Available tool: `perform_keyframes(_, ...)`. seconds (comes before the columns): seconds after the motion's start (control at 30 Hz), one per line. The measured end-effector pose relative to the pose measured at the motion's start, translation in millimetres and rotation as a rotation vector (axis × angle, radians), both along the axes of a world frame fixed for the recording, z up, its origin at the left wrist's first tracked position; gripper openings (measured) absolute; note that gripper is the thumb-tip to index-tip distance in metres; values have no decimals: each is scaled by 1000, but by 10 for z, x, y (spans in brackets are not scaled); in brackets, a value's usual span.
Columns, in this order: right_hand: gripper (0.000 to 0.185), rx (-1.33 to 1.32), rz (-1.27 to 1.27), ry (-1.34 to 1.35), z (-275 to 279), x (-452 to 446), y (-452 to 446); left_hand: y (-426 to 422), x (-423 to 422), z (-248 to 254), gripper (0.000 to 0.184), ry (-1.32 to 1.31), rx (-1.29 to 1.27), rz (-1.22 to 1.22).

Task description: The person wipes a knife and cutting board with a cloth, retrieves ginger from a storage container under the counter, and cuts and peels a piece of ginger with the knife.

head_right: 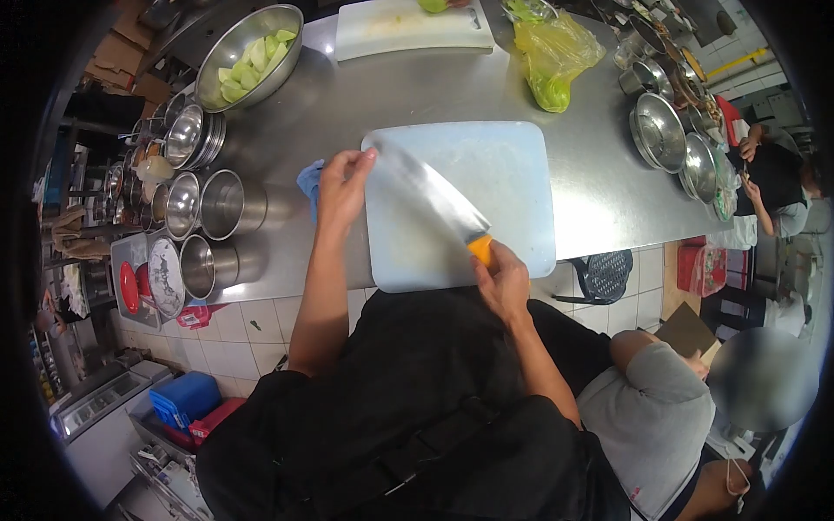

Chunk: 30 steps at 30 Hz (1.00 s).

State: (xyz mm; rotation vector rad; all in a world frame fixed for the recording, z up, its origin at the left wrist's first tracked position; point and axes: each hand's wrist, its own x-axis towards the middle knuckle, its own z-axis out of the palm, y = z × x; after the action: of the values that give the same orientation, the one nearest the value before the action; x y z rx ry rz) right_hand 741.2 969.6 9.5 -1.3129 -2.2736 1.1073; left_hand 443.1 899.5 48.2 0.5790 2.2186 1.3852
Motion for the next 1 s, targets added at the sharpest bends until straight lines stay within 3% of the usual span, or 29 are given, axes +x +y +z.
perform_keyframes(0.1, 42, 24, -160, 13, -109, 20, -3, -233, -279, -239, 47, 325, -247, 38)
perform_keyframes(0.2, 43, 33, -293, -155, -163, 37, 24, -515, -598, -1095, 52, 758, -571, -118)
perform_keyframes(0.3, 48, -13, -296, -347, -289, 107, 99, -656, -624, -1452, 59, 894, -560, -218)
perform_keyframes(0.37, 54, -1, -283, -393, -408, 180, 101, -694, -703, -1402, 61, 787, -543, -316)
perform_keyframes(0.5, 48, -113, -341, -252, -280, 116, 18, -837, -735, -729, 62, 710, -556, -629)
perform_keyframes(0.6, 46, -302, -335, -180, -144, 93, 19, -978, -716, -820, 60, 737, -538, -747)
perform_keyframes(0.7, 45, -214, -312, -175, -133, 119, 1, -984, -861, -1229, 58, 525, -504, -724)
perform_keyframes(0.8, 45, -142, -381, -124, -124, 115, -68, -455, -649, -950, 52, 490, -264, -325)
perform_keyframes(0.87, 46, -150, -443, -85, -141, 150, -96, 13, -299, -811, 48, 866, -122, -200)
perform_keyframes(0.93, 46, -203, -503, -39, -220, 197, -60, 492, 49, -1246, 39, 949, 0, -280)
perform_keyframes(1.0, 46, -219, -535, 14, -240, 195, -39, 627, 607, -1215, 30, 932, -333, -528)
